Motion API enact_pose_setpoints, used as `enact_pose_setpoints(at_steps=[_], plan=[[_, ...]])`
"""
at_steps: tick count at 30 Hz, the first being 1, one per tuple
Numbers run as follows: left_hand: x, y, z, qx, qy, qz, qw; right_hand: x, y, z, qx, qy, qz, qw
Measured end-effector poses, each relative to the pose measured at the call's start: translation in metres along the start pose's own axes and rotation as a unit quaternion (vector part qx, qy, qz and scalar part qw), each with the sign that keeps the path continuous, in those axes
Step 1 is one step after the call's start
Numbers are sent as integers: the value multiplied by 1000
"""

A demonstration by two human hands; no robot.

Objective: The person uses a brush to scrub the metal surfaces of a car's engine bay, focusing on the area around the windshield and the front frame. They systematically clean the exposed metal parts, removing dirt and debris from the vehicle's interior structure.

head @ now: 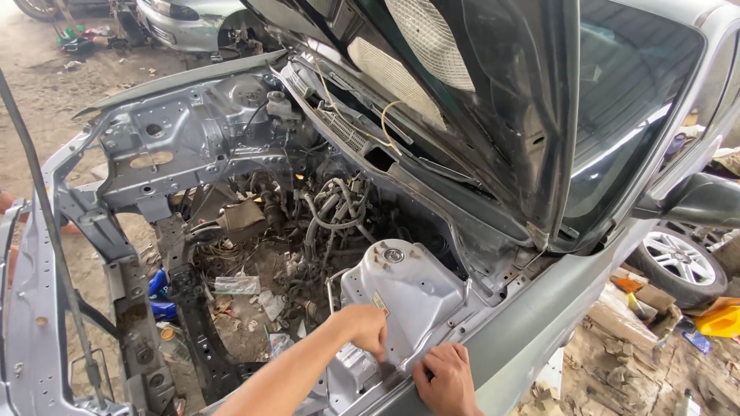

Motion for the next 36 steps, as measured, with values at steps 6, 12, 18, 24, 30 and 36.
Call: enact_pose_setpoints(at_steps=[6, 12, 18, 24, 30, 36], plan=[[-57, 23, 32, -112, -118, 198, 967, 9, -8, -6, 13, 26, -7, 1000], [-63, 5, 43, -46, -282, -201, 937, 9, -7, -5, 23, 12, 3, 1000], [8, 25, 30, 46, -16, -176, 983, -13, 14, 13, -12, -6, 14, 1000], [-20, 52, -69, -121, 92, 129, 980, -8, 11, 13, -8, -5, -6, 1000], [-45, 41, -12, -65, -173, -159, 970, -18, 21, 22, -18, -18, 17, 1000], [15, 42, 24, 7, -167, -267, 949, -13, 10, 6, -20, 0, -4, 1000]])
Point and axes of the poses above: each hand's wrist, its own z-axis towards the middle knuckle, its own x-axis out of the palm, y = z × x, the point moved 8 cm from there along z, towards the middle knuckle, and after that the axes turned 8 degrees about -x, right-handed, at the moved point
